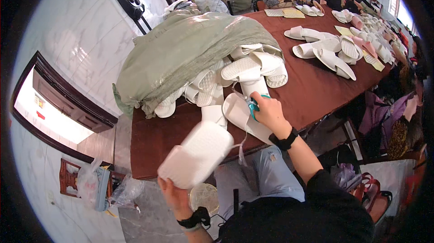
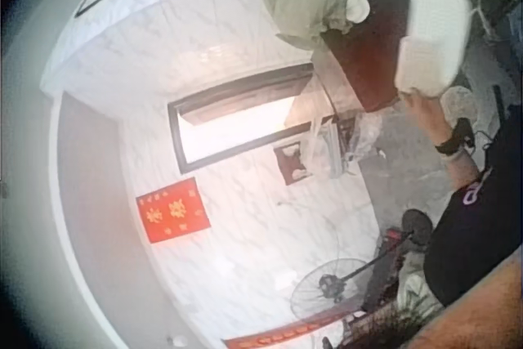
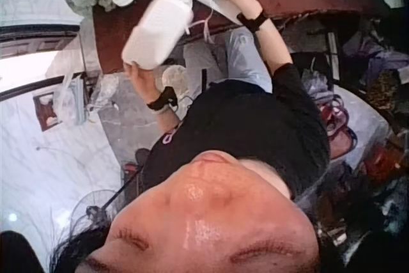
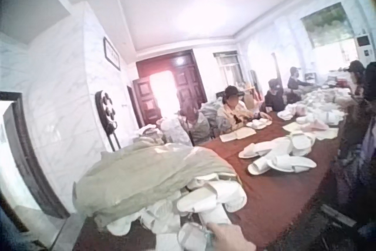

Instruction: Trimming excess manufacturing threads from white foam clogs or shoes using scissors.

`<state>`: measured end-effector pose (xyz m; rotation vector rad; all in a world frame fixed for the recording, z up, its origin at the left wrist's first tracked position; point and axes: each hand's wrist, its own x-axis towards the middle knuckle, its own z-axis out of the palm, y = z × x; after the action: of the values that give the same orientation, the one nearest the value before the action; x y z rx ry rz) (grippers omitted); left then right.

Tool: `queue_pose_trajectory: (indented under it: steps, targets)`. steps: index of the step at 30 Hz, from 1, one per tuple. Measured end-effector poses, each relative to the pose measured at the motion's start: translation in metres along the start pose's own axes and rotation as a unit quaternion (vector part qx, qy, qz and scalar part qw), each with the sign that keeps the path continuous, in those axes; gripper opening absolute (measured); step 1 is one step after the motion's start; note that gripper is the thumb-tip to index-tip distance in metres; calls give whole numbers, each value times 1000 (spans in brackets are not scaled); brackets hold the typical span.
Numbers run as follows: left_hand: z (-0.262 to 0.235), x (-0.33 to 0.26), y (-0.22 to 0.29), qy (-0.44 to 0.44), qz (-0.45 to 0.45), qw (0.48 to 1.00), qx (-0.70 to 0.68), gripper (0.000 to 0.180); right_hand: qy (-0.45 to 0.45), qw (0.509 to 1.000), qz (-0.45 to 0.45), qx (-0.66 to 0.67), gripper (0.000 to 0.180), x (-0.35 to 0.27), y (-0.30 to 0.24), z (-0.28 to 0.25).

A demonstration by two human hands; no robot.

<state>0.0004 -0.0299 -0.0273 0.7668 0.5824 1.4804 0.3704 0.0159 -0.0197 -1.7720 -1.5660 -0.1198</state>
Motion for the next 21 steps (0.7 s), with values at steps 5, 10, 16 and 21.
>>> queue_pose_trajectory:
  steps: [5, 10, 16, 21]
  targets:
    - [-23, 13, 19, 114, 88, 989, 21, 32, -110, 990, 45, -71, 27, -19, 17, -1]
    - [-12, 10, 7, 101, 110, 981, 123, 35, -184, 980, 55, 60, 39, -55, 16, 4]
    - [-6, 14, 5, 105, 90, 988, 72, 34, -219, 962, 11, 165, 66, -29, 20, -33]
    - [-8, 6, 10, 69, 31, 997, 35, 35, -251, 951, -53, 174, 61, 5, 12, -20]
